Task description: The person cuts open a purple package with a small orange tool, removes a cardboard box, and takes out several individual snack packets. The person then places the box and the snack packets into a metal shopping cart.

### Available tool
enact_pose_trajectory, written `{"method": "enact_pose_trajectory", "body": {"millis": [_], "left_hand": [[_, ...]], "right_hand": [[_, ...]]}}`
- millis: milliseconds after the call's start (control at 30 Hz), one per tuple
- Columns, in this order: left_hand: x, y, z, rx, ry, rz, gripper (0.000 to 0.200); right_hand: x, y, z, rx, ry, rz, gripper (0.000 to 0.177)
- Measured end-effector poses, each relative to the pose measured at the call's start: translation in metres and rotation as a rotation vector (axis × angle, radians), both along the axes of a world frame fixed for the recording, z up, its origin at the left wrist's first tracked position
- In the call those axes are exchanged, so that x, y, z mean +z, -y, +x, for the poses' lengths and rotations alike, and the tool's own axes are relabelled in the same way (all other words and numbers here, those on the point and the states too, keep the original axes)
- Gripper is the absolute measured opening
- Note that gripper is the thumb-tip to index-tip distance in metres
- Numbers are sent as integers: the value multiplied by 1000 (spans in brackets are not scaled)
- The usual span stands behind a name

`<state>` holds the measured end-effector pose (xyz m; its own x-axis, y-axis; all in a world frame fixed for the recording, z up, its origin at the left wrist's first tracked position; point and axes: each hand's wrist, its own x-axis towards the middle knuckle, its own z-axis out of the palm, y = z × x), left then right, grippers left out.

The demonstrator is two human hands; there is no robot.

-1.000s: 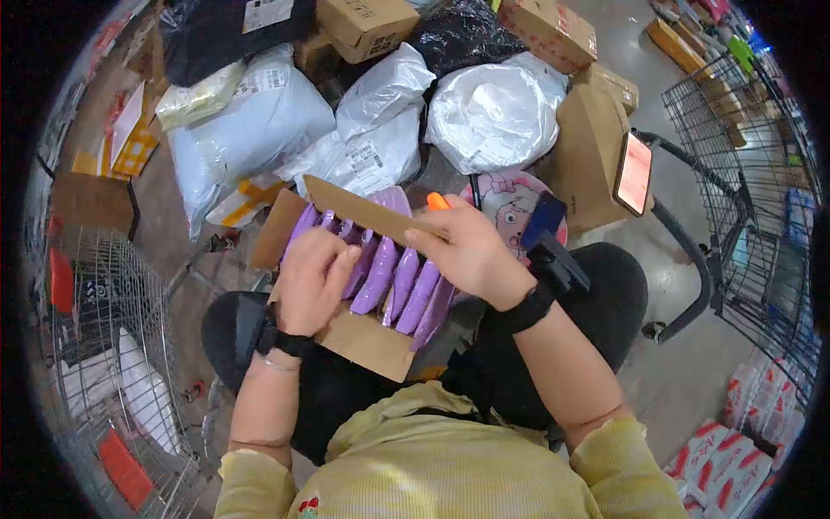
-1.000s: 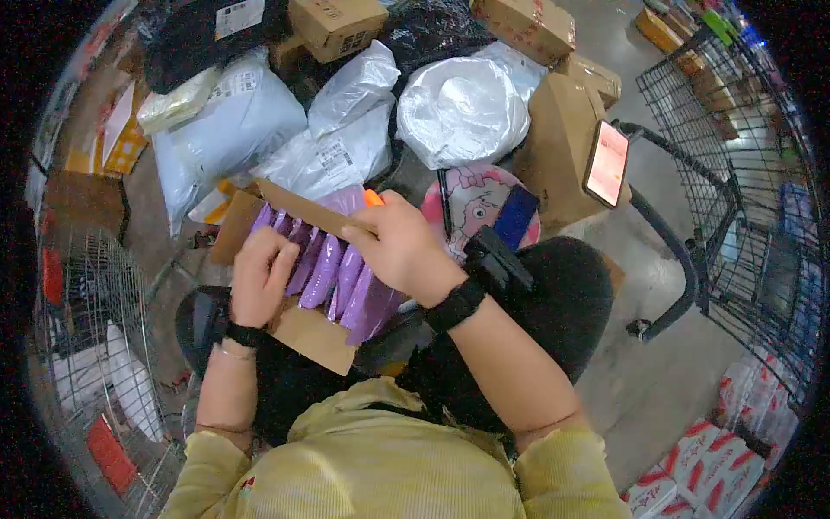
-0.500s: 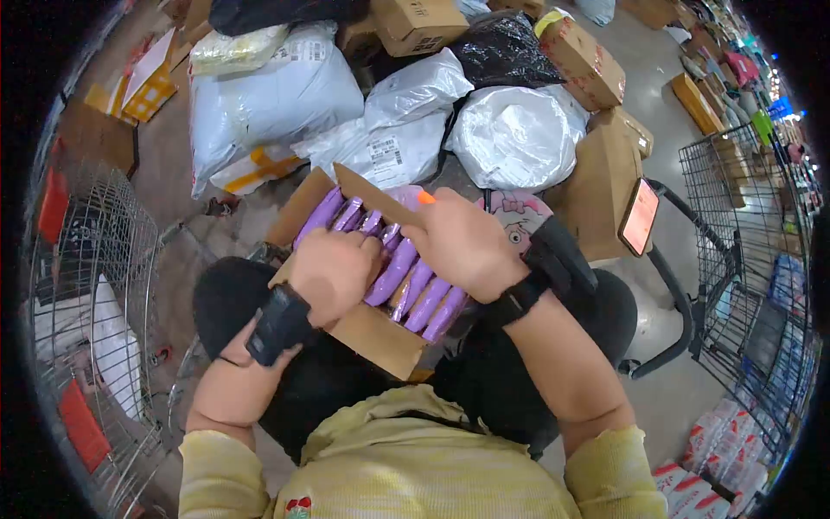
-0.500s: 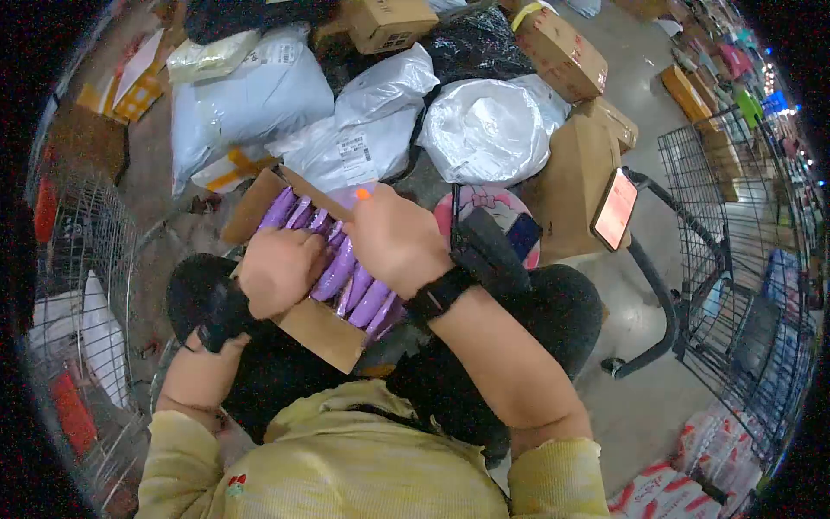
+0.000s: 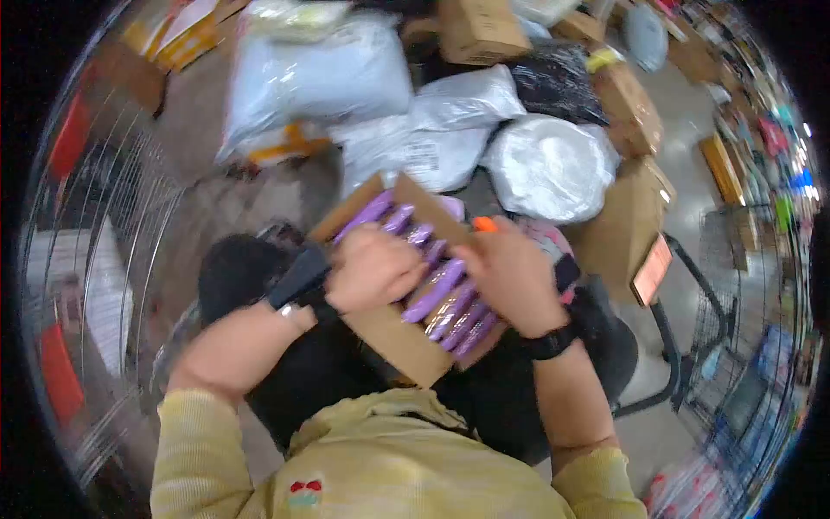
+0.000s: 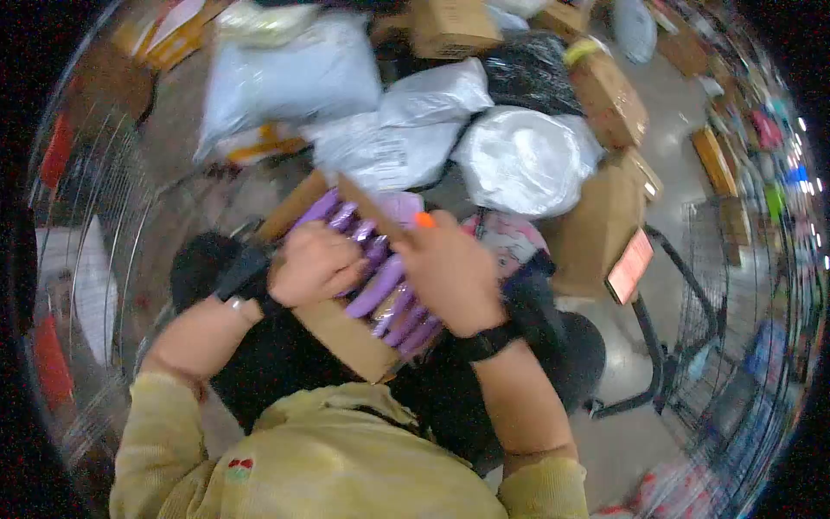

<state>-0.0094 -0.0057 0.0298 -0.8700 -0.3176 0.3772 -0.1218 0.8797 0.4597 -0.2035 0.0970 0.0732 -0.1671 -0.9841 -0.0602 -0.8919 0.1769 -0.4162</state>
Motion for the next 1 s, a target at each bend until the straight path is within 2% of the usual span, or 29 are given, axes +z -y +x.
{"method": "enact_pose_trajectory", "body": {"millis": [33,333,400,700,767,833,900,933,1000], "left_hand": [[0,2,2,-39,-13,26,23],[10,-8,1,-33,-27,9,23],[12,-9,0,-45,-32,14,23],[23,-10,2,-62,4,12,23],[25,-3,1,-55,8,-2,23],[34,18,-5,-172,110,-148,22],[53,42,-10,-142,359,-290,16],[54,51,-10,-133,354,-365,15],[48,56,-9,-117,346,-459,14]], "right_hand": [[0,4,-4,53,44,-20,24],[18,1,-7,7,18,124,25],[8,-2,-7,48,-101,36,25],[1,-12,-3,-3,-100,-32,26],[3,-13,-5,-7,-20,-61,27],[5,-8,-11,-7,54,-133,29],[23,-1,-13,-190,782,124,33],[40,-3,-11,-184,743,178,37],[21,-5,-9,-149,647,198,38]]}}
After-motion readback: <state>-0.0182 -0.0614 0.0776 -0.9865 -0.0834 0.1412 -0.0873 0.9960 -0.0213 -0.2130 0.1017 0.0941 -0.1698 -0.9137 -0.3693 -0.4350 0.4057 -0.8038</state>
